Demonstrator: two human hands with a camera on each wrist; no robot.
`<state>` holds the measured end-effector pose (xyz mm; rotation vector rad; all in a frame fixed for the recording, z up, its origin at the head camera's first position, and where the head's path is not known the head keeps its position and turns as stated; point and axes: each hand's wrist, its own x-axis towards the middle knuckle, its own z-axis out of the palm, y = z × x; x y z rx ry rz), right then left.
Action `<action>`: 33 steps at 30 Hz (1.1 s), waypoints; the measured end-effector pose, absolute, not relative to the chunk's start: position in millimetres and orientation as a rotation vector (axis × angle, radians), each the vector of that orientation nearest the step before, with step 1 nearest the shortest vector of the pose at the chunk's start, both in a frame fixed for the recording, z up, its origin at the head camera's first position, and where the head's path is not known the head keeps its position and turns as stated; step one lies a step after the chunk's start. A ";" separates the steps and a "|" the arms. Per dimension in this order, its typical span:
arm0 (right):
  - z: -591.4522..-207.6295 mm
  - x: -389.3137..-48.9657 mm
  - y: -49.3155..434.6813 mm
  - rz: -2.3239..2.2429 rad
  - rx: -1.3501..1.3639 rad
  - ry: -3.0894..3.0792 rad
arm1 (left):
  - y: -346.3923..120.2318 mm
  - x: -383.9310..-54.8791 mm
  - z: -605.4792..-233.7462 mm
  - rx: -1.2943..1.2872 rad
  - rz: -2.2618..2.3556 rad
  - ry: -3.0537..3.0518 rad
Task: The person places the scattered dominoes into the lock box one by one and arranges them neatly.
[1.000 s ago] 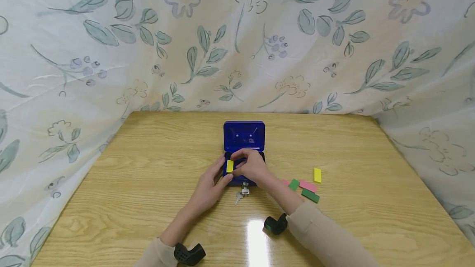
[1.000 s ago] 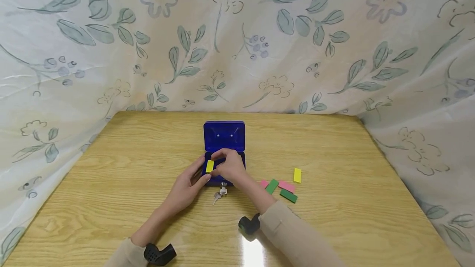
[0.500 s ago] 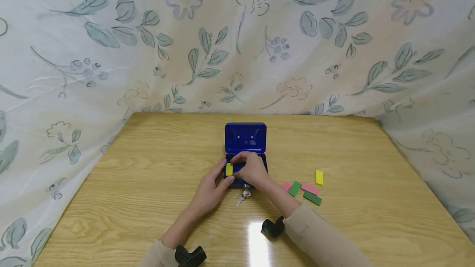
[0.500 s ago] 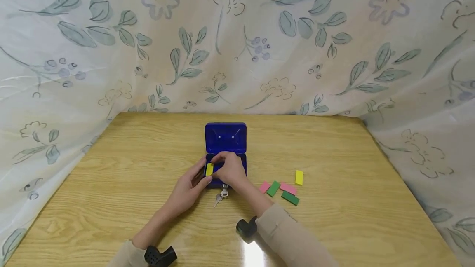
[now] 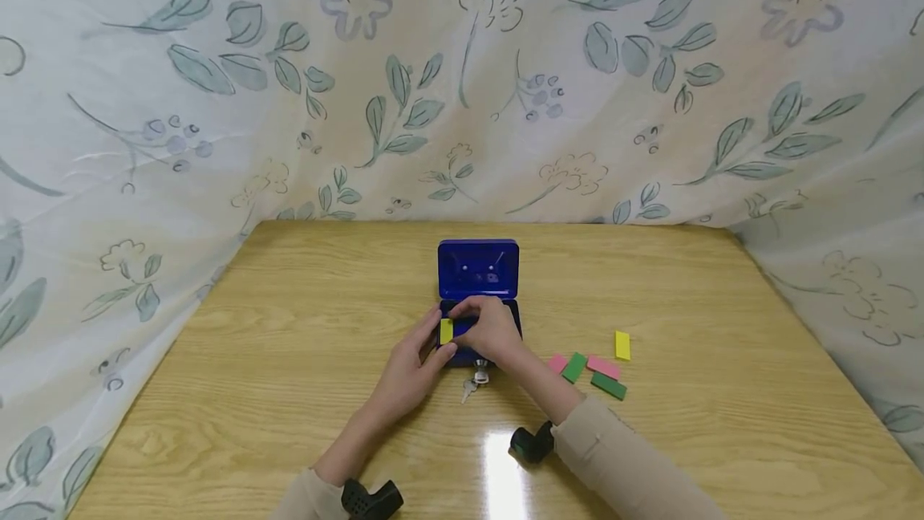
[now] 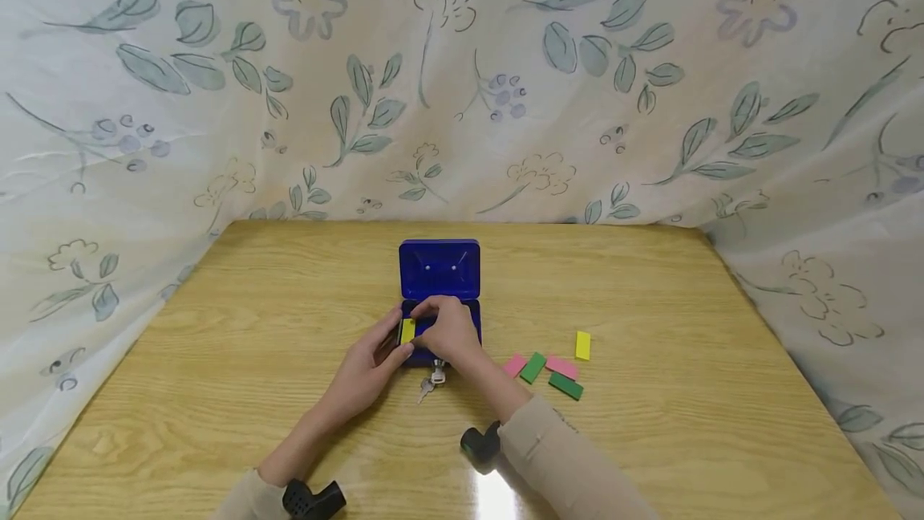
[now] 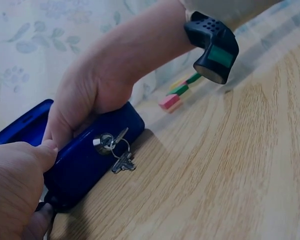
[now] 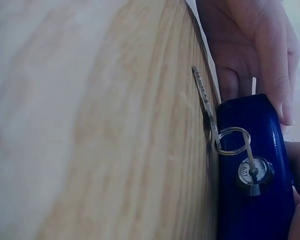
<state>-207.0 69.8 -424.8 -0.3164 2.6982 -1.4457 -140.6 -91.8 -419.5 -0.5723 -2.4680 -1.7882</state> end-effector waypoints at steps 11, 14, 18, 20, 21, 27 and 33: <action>-425.8 -206.2 74.8 -1.532 -0.233 2.652 | -88.4 -142.8 -423.7 -0.588 -1.827 -2.444; -426.0 -206.0 74.6 -1.535 -0.233 2.655 | -88.7 -143.1 -424.5 -0.595 -1.836 -2.438; -424.5 -206.1 72.8 -1.559 -0.254 2.628 | -91.5 -145.3 -428.1 -0.580 -1.835 -2.431; -423.4 -206.1 72.8 -1.586 -0.255 2.609 | -92.8 -147.9 -432.5 -0.579 -1.822 -2.425; -423.1 -206.0 73.0 -1.592 -0.251 2.609 | -93.9 -150.1 -436.9 -0.581 -1.816 -2.425; -420.8 -203.6 78.1 -1.687 -0.247 2.562 | -96.7 -158.7 -456.3 -0.592 -1.803 -2.424; -413.6 -199.3 86.1 -1.732 -0.314 2.585 | -94.7 -159.9 -457.6 -0.582 -1.806 -2.421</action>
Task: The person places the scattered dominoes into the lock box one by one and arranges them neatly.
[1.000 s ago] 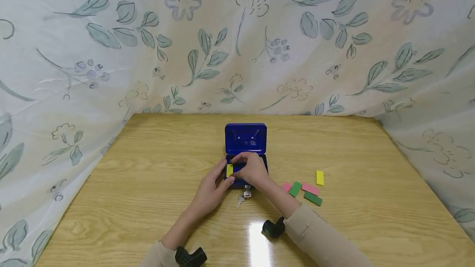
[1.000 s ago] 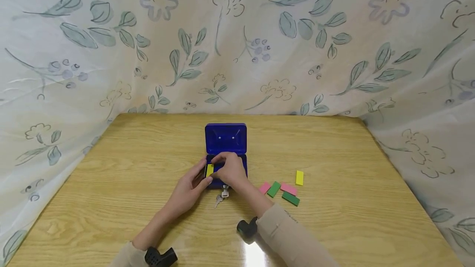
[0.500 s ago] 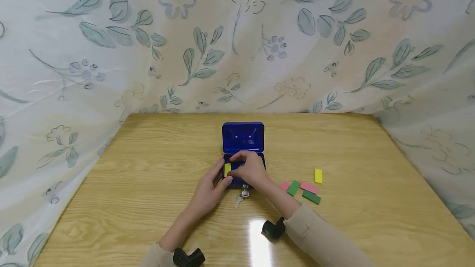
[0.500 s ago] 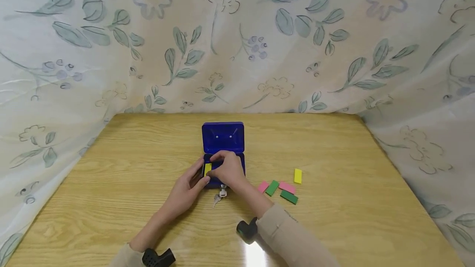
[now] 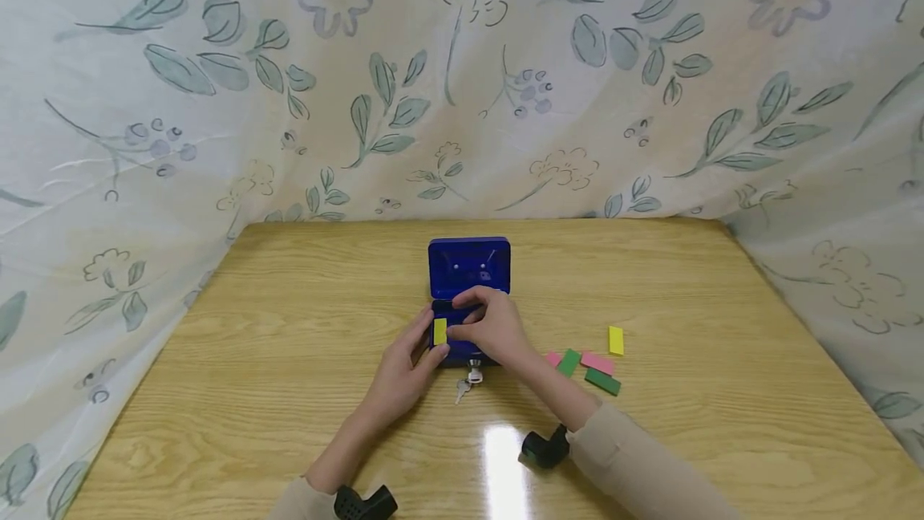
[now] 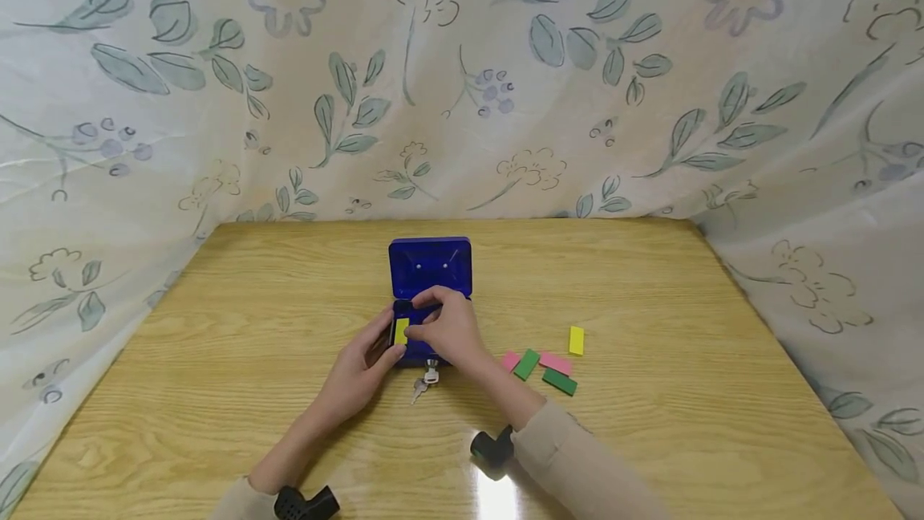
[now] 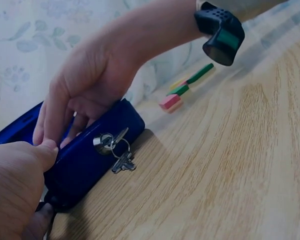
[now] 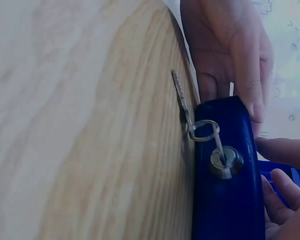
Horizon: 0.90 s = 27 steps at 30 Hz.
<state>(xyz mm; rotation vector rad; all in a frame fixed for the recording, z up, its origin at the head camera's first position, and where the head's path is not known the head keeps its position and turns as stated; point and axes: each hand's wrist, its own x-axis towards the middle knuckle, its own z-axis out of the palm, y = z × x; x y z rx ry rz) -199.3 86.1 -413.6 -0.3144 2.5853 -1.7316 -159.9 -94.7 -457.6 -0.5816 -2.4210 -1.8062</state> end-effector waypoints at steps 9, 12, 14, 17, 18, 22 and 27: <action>-408.3 -190.4 99.7 -1.715 -0.300 2.601 | -93.4 -159.2 -455.8 -0.568 -1.764 -2.462; -405.7 -186.6 103.9 -1.716 -0.300 2.602 | -94.7 -159.0 -456.8 -0.589 -1.771 -2.446; -403.9 -184.3 106.7 -1.715 -0.297 2.592 | -95.2 -159.0 -457.6 -0.596 -1.774 -2.433; -401.2 -180.4 112.0 -1.725 -0.289 2.575 | -94.8 -159.6 -458.3 -0.596 -1.753 -2.433; -400.3 -179.1 113.8 -1.727 -0.283 2.573 | -94.3 -159.5 -457.7 -0.593 -1.743 -2.440; -398.8 -175.6 120.9 -1.739 -0.258 2.590 | -90.9 -157.0 -451.4 -0.559 -1.712 -2.459; -395.2 -171.2 129.0 -1.753 -0.205 2.601 | -87.1 -152.5 -443.7 -0.530 -1.724 -2.433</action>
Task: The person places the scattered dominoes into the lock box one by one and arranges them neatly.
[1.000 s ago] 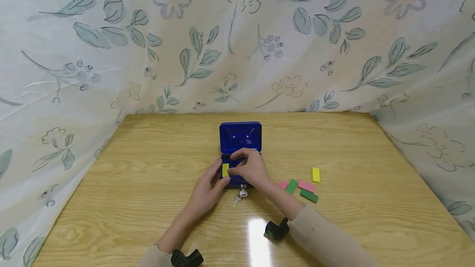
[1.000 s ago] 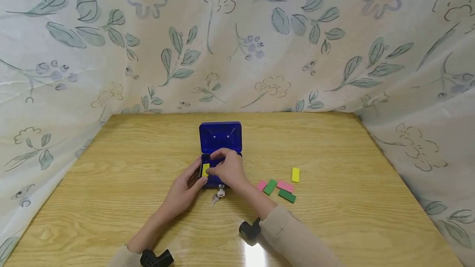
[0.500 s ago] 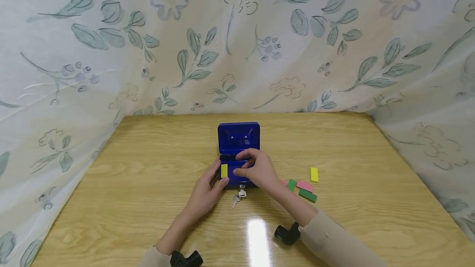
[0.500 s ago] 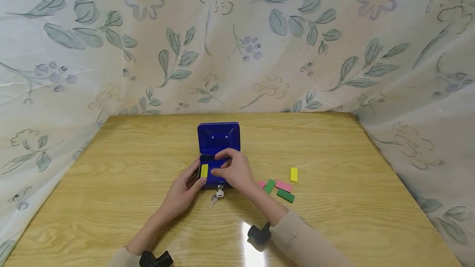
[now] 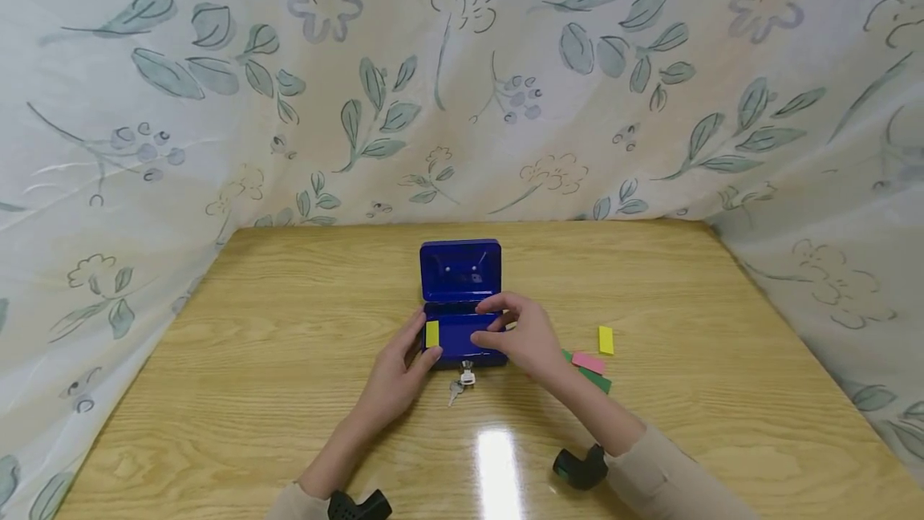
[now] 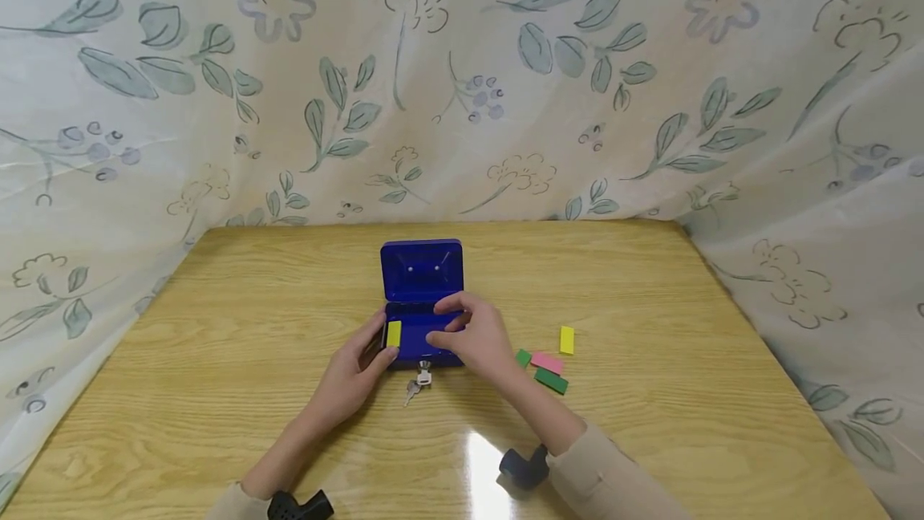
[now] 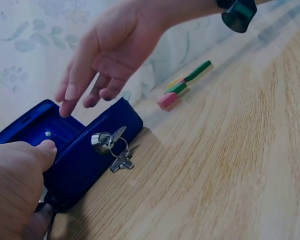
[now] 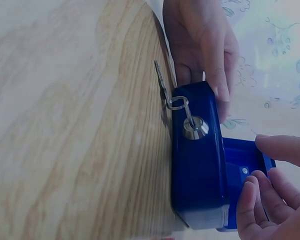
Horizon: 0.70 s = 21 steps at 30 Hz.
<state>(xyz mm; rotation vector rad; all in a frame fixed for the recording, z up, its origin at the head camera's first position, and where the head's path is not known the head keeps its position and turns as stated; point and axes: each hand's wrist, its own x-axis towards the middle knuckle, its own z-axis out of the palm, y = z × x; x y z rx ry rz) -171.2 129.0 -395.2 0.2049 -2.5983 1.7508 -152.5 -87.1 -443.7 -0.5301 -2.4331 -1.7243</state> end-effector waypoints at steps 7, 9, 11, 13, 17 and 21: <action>-391.2 -166.9 136.3 1.700 0.121 -2.618 | -92.6 -155.5 -451.9 -0.555 -1.707 -2.464; -391.3 -166.0 137.8 1.695 0.115 -2.611 | -94.0 -155.7 -454.4 -0.571 -1.725 -2.455; -391.5 -165.2 139.1 1.703 0.116 -2.601 | -94.8 -155.6 -456.2 -0.578 -1.735 -2.447; -392.3 -164.9 140.8 1.716 0.110 -2.590 | -94.8 -155.4 -457.4 -0.580 -1.738 -2.448; -395.1 -165.3 145.1 1.745 0.090 -2.576 | -92.6 -154.2 -455.8 -0.557 -1.726 -2.452; -397.2 -165.7 147.5 1.763 0.093 -2.565 | -87.8 -146.0 -437.0 -0.537 -1.723 -2.462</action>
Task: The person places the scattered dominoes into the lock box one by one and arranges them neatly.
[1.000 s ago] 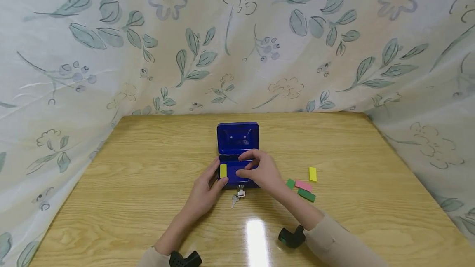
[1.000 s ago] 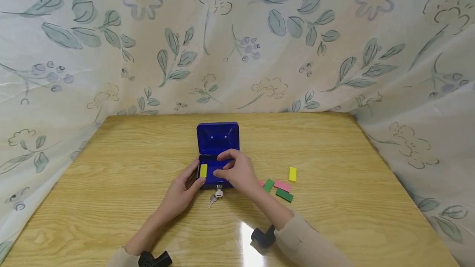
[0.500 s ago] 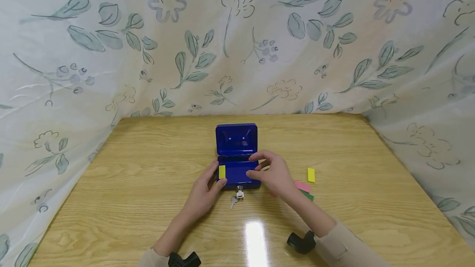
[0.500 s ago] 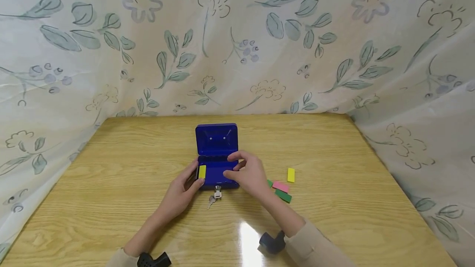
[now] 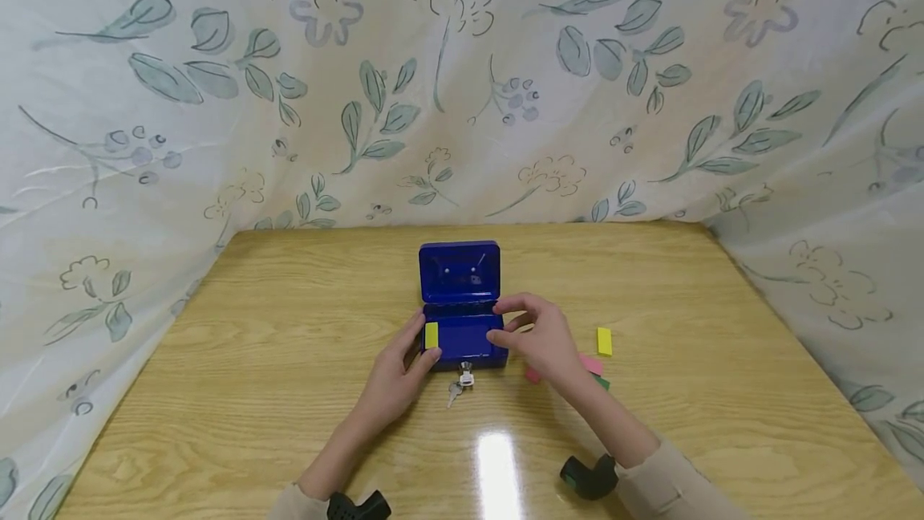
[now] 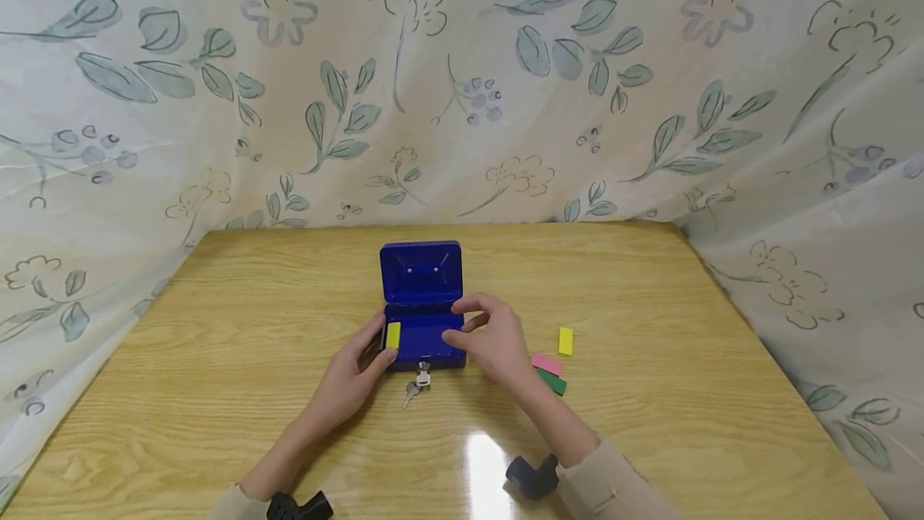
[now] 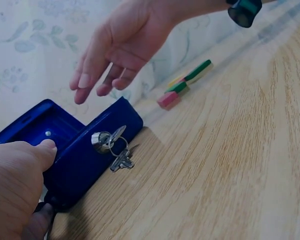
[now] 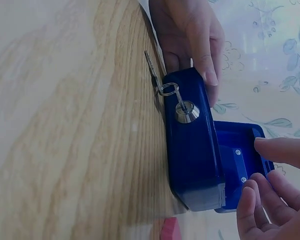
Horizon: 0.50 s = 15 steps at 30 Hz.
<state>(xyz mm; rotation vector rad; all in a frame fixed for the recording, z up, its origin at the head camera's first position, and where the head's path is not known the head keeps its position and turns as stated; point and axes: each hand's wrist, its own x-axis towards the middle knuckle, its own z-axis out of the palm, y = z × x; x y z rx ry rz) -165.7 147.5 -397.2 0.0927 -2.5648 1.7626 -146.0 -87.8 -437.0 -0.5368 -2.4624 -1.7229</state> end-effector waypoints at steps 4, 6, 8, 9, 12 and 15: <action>-398.0 -164.5 146.1 1.776 0.086 -2.567 | -89.2 -144.7 -437.0 -0.542 -1.727 -2.466; -398.5 -163.8 146.1 1.778 0.073 -2.569 | -91.7 -148.8 -447.5 -0.546 -1.724 -2.469; -399.5 -163.3 147.1 1.780 0.069 -2.561 | -94.1 -154.3 -459.2 -0.552 -1.726 -2.473; -400.1 -163.2 148.1 1.783 0.064 -2.557 | -94.4 -154.2 -459.1 -0.559 -1.727 -2.477; -401.1 -163.9 152.3 1.795 0.054 -2.543 | -93.6 -154.2 -458.7 -0.556 -1.726 -2.484; -402.3 -165.2 157.8 1.810 0.053 -2.526 | -93.0 -153.8 -458.6 -0.562 -1.718 -2.479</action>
